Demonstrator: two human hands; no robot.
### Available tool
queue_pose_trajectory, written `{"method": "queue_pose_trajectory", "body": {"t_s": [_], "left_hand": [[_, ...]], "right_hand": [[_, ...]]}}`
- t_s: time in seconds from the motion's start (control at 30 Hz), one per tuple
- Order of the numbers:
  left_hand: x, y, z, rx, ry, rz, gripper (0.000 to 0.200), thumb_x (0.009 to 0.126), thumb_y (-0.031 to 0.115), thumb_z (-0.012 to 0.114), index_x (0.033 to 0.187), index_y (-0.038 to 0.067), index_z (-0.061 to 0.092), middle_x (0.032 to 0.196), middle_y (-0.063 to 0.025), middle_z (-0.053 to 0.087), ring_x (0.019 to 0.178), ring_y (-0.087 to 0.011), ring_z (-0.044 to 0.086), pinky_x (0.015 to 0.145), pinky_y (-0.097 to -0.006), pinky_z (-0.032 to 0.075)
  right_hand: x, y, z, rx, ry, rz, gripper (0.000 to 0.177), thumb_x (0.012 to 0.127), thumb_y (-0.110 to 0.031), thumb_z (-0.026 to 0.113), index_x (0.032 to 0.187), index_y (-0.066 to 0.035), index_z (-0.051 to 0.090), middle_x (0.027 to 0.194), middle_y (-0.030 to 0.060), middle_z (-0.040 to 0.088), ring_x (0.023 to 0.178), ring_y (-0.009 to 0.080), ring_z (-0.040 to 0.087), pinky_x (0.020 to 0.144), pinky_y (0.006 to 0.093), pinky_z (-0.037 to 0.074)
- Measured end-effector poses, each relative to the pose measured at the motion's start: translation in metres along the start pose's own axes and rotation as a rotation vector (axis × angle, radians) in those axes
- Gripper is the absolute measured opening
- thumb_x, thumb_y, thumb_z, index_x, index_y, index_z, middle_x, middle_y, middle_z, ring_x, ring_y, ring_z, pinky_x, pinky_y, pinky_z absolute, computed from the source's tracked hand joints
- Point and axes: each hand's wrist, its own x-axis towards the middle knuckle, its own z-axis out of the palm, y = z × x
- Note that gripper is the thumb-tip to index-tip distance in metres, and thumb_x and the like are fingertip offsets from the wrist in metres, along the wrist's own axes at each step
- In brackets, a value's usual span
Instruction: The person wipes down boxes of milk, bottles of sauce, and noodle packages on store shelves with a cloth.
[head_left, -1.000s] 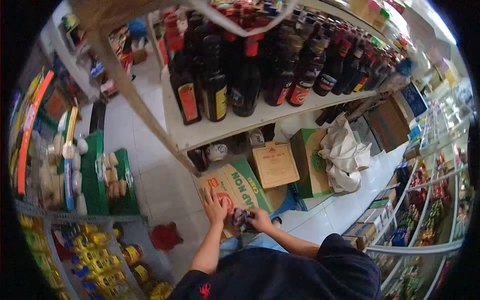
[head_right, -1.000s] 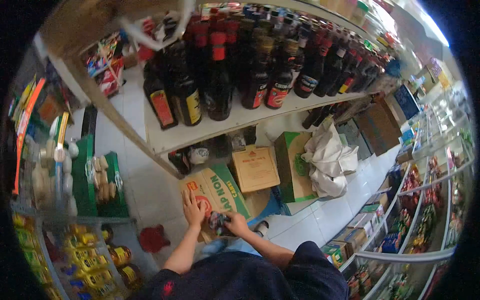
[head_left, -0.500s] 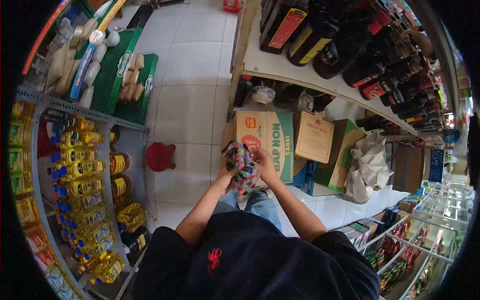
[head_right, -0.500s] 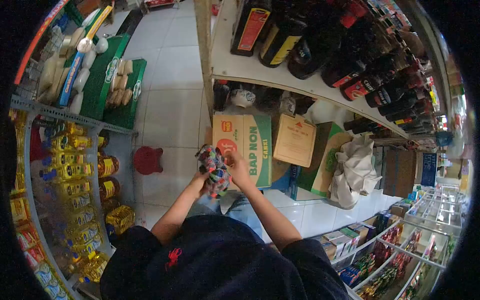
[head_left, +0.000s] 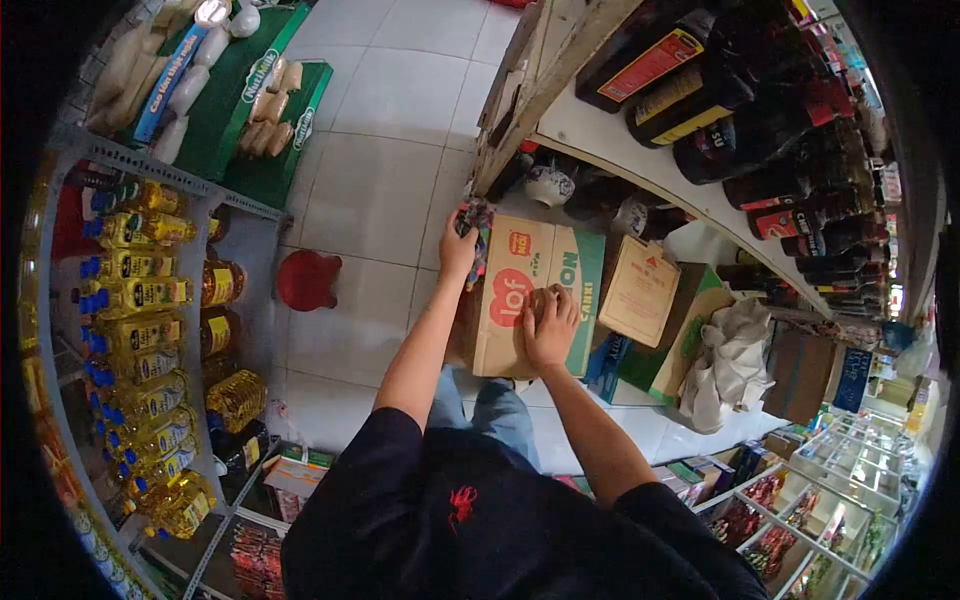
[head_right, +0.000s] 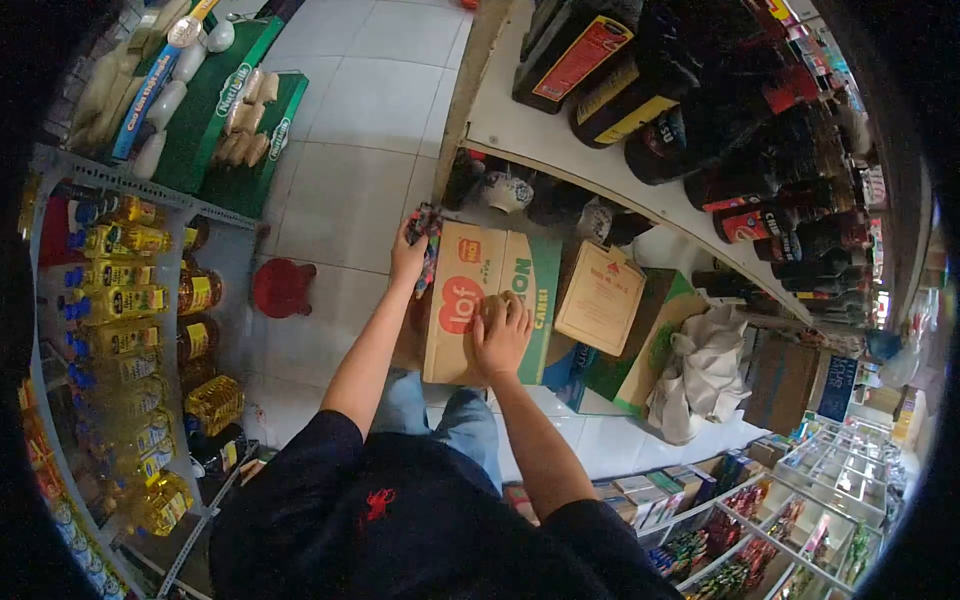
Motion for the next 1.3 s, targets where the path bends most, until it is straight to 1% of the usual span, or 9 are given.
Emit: {"method": "queue_pose_trajectory", "body": {"t_s": [0.27,0.33,0.53,0.6,0.67,0.73,0.83,1.0,1.3], "left_hand": [[-0.004,-0.086,-0.01,-0.115,-0.051,-0.023,0.046,0.077,0.02,0.061,0.117,0.004,0.046,0.116,-0.0128,0.051,0.104,-0.026,0.05,0.086,-0.0339,0.04],[-0.036,0.002,-0.019,-0.38,-0.131,-0.338,0.049,0.077,0.025,0.062,0.116,0.002,0.046,0.116,-0.0095,0.049,0.105,-0.0228,0.047,0.091,-0.0324,0.035],[-0.044,0.033,-0.015,-0.133,-0.186,-0.063,0.057,0.078,0.028,0.061,0.124,0.003,0.038,0.119,-0.0111,0.045,0.109,-0.0222,0.044,0.091,-0.0337,0.035],[-0.046,0.012,-0.01,-0.369,-0.037,-0.029,0.052,0.077,0.021,0.064,0.121,0.004,0.041,0.114,-0.0073,0.05,0.104,-0.0207,0.047,0.092,-0.0321,0.033],[-0.053,-0.015,-0.02,-0.351,0.004,-0.403,0.053,0.079,0.018,0.062,0.124,0.004,0.039,0.116,-0.0081,0.048,0.105,-0.0211,0.046,0.093,-0.0331,0.032],[-0.056,-0.109,-0.027,-0.063,0.04,-0.219,0.052,0.08,0.018,0.06,0.125,0.005,0.037,0.122,-0.0088,0.043,0.11,-0.021,0.043,0.095,-0.0347,0.031],[-0.073,-0.158,-0.038,-0.813,0.016,-0.347,0.053,0.082,0.024,0.058,0.126,0.004,0.036,0.129,-0.0106,0.037,0.117,-0.0225,0.035,0.098,-0.0355,0.028],[-0.081,-0.073,-0.029,-0.145,0.003,-0.147,0.065,0.082,0.035,0.054,0.132,0.004,0.027,0.132,-0.016,0.031,0.124,-0.0274,0.027,0.1,-0.0371,0.023],[-0.029,0.038,-0.001,-0.134,-0.126,-0.212,0.072,0.081,0.039,0.055,0.136,0.009,0.018,0.141,-0.0135,0.011,0.126,-0.0205,0.024,0.1,-0.0277,0.022]], "right_hand": [[-0.004,0.005,0.014,-0.01,-0.039,0.069,0.043,0.074,-0.031,0.053,0.109,-0.007,0.048,0.118,0.0166,0.042,0.113,0.034,0.037,0.098,0.0468,0.024],[-0.003,0.003,0.01,-0.013,-0.015,0.069,0.044,0.074,-0.032,0.053,0.11,-0.007,0.048,0.119,0.0171,0.042,0.112,0.0342,0.037,0.098,0.0477,0.024],[0.0,-0.003,-0.007,0.032,-0.025,0.059,0.041,0.075,-0.031,0.052,0.11,-0.008,0.047,0.12,0.014,0.04,0.112,0.0332,0.036,0.098,0.0465,0.023],[0.003,-0.002,-0.007,0.046,-0.016,0.037,0.042,0.075,-0.03,0.052,0.11,-0.008,0.046,0.12,0.0133,0.039,0.112,0.0337,0.035,0.097,0.0458,0.024],[0.001,0.0,-0.004,0.017,-0.044,0.042,0.042,0.075,-0.031,0.052,0.11,-0.008,0.046,0.12,0.0131,0.039,0.113,0.0329,0.035,0.097,0.0456,0.023],[0.002,-0.002,-0.007,0.023,-0.036,0.033,0.042,0.076,-0.032,0.051,0.111,-0.009,0.047,0.12,0.0129,0.039,0.113,0.032,0.035,0.098,0.0455,0.022],[0.001,0.001,-0.004,0.004,-0.076,0.031,0.043,0.077,-0.033,0.051,0.113,-0.01,0.046,0.121,0.0128,0.039,0.114,0.0316,0.035,0.098,0.0458,0.022],[0.002,0.0,-0.007,0.016,-0.052,0.021,0.045,0.077,-0.032,0.051,0.116,-0.011,0.045,0.121,0.0128,0.039,0.114,0.0304,0.035,0.098,0.0462,0.023],[-0.005,-0.001,-0.008,-0.019,-0.064,-0.001,0.049,0.077,-0.034,0.051,0.12,-0.013,0.042,0.123,0.013,0.038,0.117,0.0308,0.032,0.1,0.0457,0.018]]}}
